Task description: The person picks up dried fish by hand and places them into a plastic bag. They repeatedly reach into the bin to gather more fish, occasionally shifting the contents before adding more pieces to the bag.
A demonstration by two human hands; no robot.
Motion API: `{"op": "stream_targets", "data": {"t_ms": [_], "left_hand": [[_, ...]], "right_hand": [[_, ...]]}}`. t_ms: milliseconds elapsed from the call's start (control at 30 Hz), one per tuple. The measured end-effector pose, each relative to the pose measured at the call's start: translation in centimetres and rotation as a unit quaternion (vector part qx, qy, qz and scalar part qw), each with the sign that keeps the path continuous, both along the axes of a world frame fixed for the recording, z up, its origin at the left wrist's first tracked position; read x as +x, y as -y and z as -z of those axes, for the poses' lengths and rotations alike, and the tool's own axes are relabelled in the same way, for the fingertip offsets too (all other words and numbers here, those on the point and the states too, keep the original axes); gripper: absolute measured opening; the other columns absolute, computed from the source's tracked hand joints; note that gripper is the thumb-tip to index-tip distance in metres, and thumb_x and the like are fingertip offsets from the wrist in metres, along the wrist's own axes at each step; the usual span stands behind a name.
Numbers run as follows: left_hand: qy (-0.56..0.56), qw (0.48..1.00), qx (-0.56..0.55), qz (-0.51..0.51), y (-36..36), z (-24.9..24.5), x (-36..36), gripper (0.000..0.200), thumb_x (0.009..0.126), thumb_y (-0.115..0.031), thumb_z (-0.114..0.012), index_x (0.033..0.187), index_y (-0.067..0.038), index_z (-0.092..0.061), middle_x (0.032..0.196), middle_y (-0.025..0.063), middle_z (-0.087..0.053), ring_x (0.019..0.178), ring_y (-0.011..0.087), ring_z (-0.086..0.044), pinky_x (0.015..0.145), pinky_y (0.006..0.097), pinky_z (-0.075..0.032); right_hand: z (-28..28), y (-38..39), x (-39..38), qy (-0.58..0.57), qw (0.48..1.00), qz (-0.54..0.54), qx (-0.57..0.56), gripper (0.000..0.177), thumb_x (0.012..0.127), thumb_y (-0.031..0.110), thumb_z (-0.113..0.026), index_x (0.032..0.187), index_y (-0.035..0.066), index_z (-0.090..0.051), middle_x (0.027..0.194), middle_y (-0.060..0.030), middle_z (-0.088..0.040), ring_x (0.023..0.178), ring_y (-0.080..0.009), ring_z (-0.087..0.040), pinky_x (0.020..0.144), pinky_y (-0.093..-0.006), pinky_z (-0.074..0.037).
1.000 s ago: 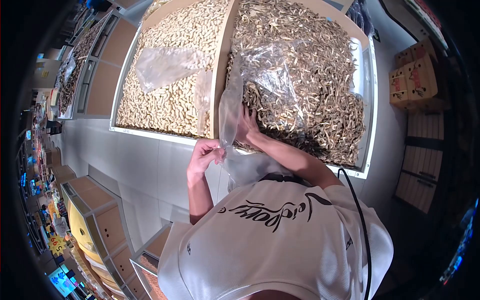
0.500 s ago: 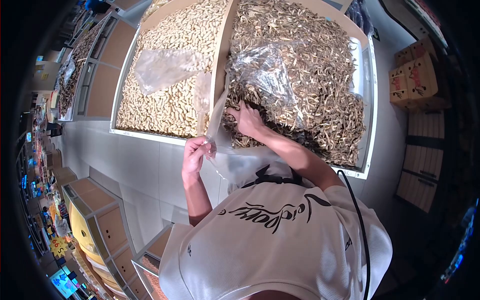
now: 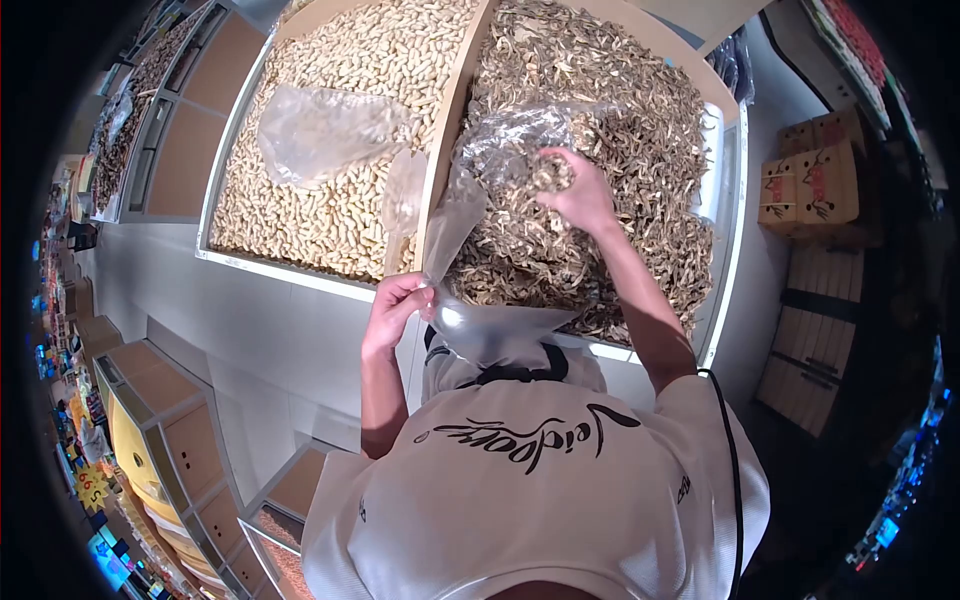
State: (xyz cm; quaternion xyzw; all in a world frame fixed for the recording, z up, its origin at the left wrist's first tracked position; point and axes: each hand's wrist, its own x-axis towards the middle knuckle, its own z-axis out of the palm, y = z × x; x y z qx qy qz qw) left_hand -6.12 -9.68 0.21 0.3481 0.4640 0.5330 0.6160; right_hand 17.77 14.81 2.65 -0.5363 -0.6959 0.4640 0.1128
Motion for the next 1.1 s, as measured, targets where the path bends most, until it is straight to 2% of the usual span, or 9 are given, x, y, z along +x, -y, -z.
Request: {"op": "stream_targets", "data": {"t_ms": [100,133,200,300,633,767,800,933,1100], "left_hand": [[-0.019,0.999,-0.013,0.036,-0.3,0.1,-0.9,0.016,0.097,-0.008,-0.061,0.083,0.0,-0.064,0.073,0.0012,-0.062,0.064,0.0079,-0.056,0.062,0.0243,-0.045],[-0.015,0.999,-0.013,0.048,-0.5,0.1,-1.1,0.016,0.097,-0.008,-0.062,0.083,0.0,-0.065,0.073,0.001,-0.062,0.064,0.0077,-0.056,0.062,0.0242,-0.046],[-0.014,0.997,-0.015,0.069,-0.9,-0.2,-1.6,0.016,0.096,-0.006,-0.064,0.082,0.001,-0.065,0.075,0.0007,-0.063,0.066,0.0074,-0.058,0.063,0.0239,-0.046],[-0.037,0.995,-0.033,0.083,-1.6,-0.7,-2.2,0.016,0.096,-0.006,-0.064,0.081,0.002,-0.064,0.074,0.0012,-0.063,0.068,0.0075,-0.059,0.064,0.0241,-0.047],[-0.016,0.993,-0.011,0.117,-2.6,0.4,-4.2,0.017,0.094,-0.004,-0.066,0.08,0.004,-0.062,0.073,0.0036,-0.065,0.068,0.0094,-0.063,0.063,0.0263,-0.049],[-0.02,0.994,-0.031,0.103,-3.2,1.5,-4.3,0.011,0.092,-0.004,-0.068,0.083,0.002,-0.068,0.072,0.004,-0.067,0.065,0.0109,-0.063,0.061,0.0264,-0.049],[-0.022,0.993,-0.036,0.107,-3.5,1.3,-4.2,0.011,0.092,-0.004,-0.068,0.083,0.002,-0.068,0.072,0.004,-0.067,0.065,0.0109,-0.063,0.061,0.0265,-0.049],[-0.031,0.991,-0.026,0.127,-4.3,0.4,-4.4,0.012,0.092,-0.001,-0.067,0.082,0.004,-0.063,0.075,0.0042,-0.066,0.069,0.0104,-0.064,0.063,0.0267,-0.05],[-0.032,0.992,-0.023,0.122,-3.6,0.6,-4.7,0.007,0.09,-0.003,-0.069,0.085,0.002,-0.069,0.076,0.0039,-0.068,0.069,0.0118,-0.064,0.063,0.0263,-0.05]], "right_hand": [[-2.8,-5.5,-1.0,-0.022,0.995,0.069,0.063,0.067,0.069,0.008,-0.086,0.13,0.023,-0.064,0.131,-0.0144,-0.064,0.107,-0.0257,-0.068,0.101,-0.0436,-0.055],[-1.5,-8.7,-1.4,0.056,0.977,0.033,0.204,0.063,0.073,0.01,-0.083,0.131,0.028,-0.063,0.129,-0.0101,-0.066,0.079,-0.0131,-0.067,0.081,-0.0369,-0.059],[-4.8,-12.9,-3.5,0.019,0.991,0.078,0.11,0.059,0.073,0.022,-0.086,0.128,0.028,-0.066,0.123,-0.0127,-0.07,0.109,-0.0245,-0.068,0.092,-0.0415,-0.055],[-3.9,-20.1,-7.0,0.08,0.935,0.041,0.342,0.067,0.071,0.03,-0.087,0.133,0.023,-0.063,0.128,-0.0159,-0.067,0.12,-0.0308,-0.063,0.1,-0.0431,-0.052],[1.6,-32.7,-10.4,0.117,0.934,0.019,0.337,0.078,0.071,0.036,-0.086,0.138,0.006,-0.058,0.123,-0.0188,-0.069,0.115,-0.0328,-0.066,0.102,-0.0396,-0.05],[-0.3,-31.8,-9.2,0.046,0.937,-0.024,0.344,0.07,0.071,0.035,-0.086,0.134,0.015,-0.064,0.115,-0.0197,-0.071,0.109,-0.0341,-0.067,0.095,-0.0412,-0.052],[0.6,-32.6,-8.8,0.047,0.921,0.002,0.386,0.06,0.074,0.033,-0.085,0.131,0.028,-0.065,0.116,-0.0224,-0.07,0.11,-0.0336,-0.067,0.096,-0.0413,-0.051],[2.7,-36.7,-5.9,0.165,0.903,0.09,0.386,0.072,0.071,0.041,-0.085,0.133,0.011,-0.063,0.122,-0.0198,-0.068,0.113,-0.0342,-0.066,0.097,-0.0428,-0.052],[3.1,-39.3,-3.9,0.08,0.944,0.06,0.313,0.077,0.069,0.047,-0.085,0.131,0.006,-0.064,0.12,-0.0194,-0.07,0.114,-0.0332,-0.066,0.101,-0.042,-0.05]]}}
